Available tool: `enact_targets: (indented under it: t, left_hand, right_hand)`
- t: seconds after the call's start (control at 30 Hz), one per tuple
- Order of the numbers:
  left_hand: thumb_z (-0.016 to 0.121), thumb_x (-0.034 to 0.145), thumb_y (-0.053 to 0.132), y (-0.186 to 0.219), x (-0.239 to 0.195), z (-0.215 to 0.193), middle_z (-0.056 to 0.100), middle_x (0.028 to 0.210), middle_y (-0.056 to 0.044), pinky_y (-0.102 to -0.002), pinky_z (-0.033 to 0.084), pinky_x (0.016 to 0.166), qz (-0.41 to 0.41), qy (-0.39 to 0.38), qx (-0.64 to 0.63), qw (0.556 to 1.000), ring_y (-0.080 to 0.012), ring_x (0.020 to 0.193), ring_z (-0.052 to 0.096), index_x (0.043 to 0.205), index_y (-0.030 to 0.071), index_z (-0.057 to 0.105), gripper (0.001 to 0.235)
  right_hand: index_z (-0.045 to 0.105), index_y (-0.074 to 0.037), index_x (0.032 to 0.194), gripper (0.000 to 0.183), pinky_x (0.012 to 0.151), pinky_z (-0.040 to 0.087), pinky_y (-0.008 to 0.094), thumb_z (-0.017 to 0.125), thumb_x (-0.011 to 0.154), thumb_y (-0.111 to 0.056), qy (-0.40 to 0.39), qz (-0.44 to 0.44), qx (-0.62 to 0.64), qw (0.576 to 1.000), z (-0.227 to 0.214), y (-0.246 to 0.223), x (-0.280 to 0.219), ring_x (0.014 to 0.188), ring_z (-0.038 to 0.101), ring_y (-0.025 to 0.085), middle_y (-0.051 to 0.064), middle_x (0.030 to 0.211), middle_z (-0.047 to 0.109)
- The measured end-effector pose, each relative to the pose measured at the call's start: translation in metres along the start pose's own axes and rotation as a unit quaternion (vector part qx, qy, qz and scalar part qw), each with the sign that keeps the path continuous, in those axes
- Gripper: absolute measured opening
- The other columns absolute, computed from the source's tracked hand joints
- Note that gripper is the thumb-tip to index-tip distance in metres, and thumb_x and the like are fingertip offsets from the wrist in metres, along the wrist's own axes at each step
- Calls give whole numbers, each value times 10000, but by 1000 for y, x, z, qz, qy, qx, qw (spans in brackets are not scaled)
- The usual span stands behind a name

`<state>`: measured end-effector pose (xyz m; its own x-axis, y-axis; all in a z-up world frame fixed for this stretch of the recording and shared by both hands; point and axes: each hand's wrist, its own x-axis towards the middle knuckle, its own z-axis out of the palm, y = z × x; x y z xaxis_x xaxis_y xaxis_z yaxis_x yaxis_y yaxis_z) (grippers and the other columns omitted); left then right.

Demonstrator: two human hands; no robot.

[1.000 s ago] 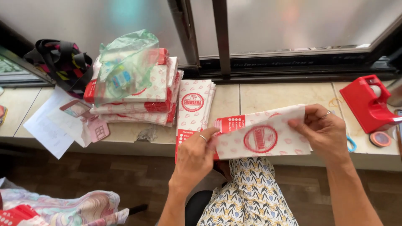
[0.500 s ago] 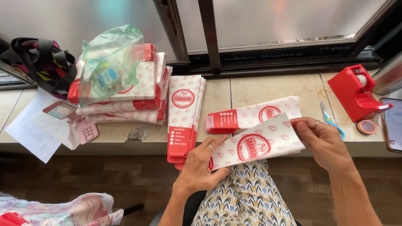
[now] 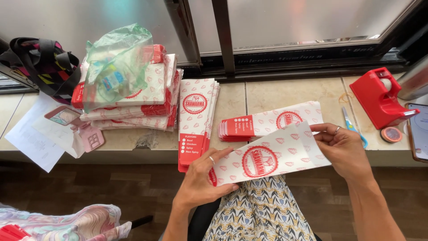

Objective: Folding and stacking paper food wrappers at a manual workstation

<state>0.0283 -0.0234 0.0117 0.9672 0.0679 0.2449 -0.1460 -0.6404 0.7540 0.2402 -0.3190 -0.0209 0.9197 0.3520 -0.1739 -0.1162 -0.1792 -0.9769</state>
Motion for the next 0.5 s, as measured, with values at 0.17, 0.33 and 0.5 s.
enact_targets:
  t: [0.17,0.33,0.5]
  left_hand:
    - [924,675,317,-23,-43,-48,701,1151,-57,-290,538,830,-57,71,22,996,-178,962,687,1367,110,629,780]
    - [903,671,184,-36,-99,-96,692,1209,-76,-258,521,940,-135,201,47,969,-146,1051,675,1372,62,643,757]
    - [842,694,68,-38,-106,-89,646,1223,-129,-270,533,927,-137,236,-99,957,-191,1101,642,1403,-32,594,759]
  right_hand:
    - [719,14,1117,294,713,593,268,762,828,44,51,-115,64,990,-37,29,41,857,675,131,99,1015,733]
    - [702,26,1101,246,694,611,284,780,868,37,99,-48,9,994,-41,26,66,833,683,135,91,989,727]
    - [792,-75,1144,145,875,520,264,708,1047,-143,153,-92,-314,933,-38,27,68,800,709,116,67,786,738]
